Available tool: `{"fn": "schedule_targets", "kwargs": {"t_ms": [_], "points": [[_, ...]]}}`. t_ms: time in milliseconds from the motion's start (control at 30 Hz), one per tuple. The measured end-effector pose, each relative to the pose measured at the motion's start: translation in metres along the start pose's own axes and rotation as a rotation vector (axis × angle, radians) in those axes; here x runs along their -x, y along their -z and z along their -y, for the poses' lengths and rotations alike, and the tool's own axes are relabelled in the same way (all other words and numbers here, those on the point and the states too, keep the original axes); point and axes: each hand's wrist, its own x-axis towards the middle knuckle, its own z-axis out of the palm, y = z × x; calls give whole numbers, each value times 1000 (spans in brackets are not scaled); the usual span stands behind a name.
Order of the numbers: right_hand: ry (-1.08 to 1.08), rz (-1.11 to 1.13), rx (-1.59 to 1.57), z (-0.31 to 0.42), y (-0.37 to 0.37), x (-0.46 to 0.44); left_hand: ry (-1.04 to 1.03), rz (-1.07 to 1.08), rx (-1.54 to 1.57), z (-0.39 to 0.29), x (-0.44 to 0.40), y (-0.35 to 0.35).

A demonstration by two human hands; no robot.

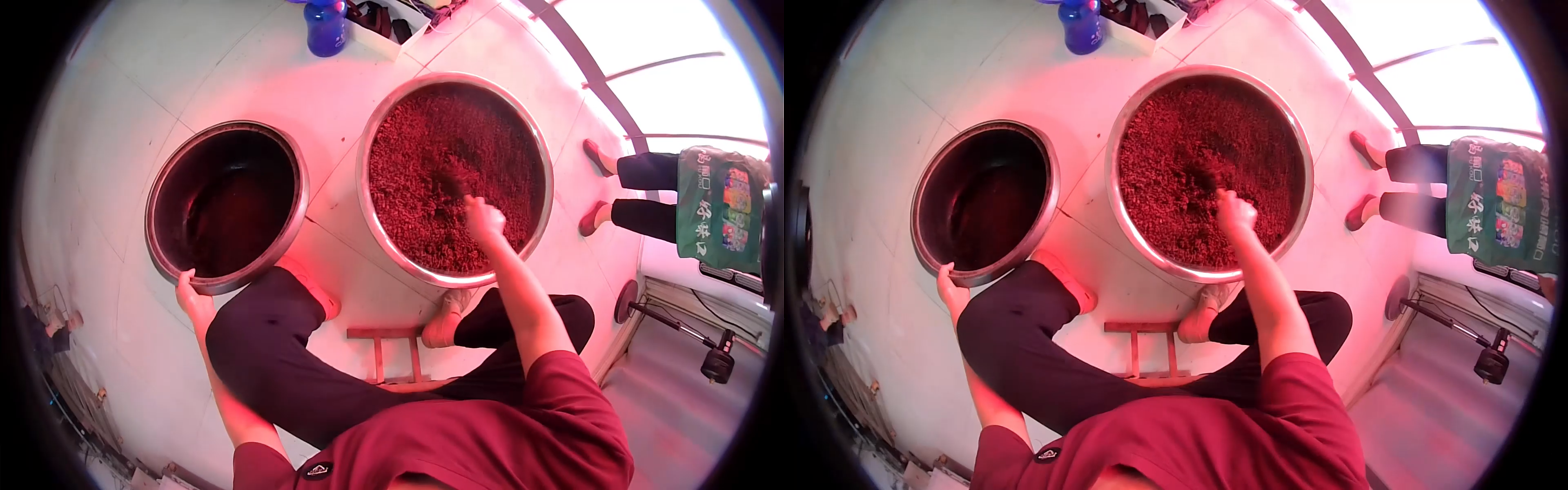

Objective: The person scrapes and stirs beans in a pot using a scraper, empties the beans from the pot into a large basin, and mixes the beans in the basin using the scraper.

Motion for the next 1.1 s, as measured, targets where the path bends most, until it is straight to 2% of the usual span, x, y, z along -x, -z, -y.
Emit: {"fn": "schedule_targets", "kwargs": {"t_ms": [33,133,200,333,467,500,533,600,633,733,800,867,1000,1100], "points": [[-145,32,-59,-10,20,-1,4,-5,-22,-2,4,0],[-338,-81,-157,-44,22,-31,25,-12,-42,-2,6,2],[-370,-85,-227,-51,25,-56,55,-14,-30,-3,6,2],[-250,-154,-254,-10,27,-89,85,-35,-34,-6,8,-2],[163,-143,-130,36,7,-78,98,-42,-29,0,4,5],[197,-89,-145,54,17,-64,110,-39,-12,2,1,6],[275,-160,-174,68,23,-49,157,-71,20,-1,2,1],[254,-94,-138,82,18,-47,246,-144,91,-9,7,-8],[280,-157,-157,79,18,-52,245,-146,90,-7,5,-7],[38,-109,-42,45,35,-90,253,-142,77,-1,0,-1],[13,-199,-82,2,32,-106,261,-120,74,-3,1,0],[-100,-125,-88,-33,43,-106,241,-107,77,0,-1,2],[-139,-94,5,-84,33,-97,226,-150,86,2,-3,4],[-270,-1,-186,-83,23,-114,287,-134,75,2,-3,7]]}}
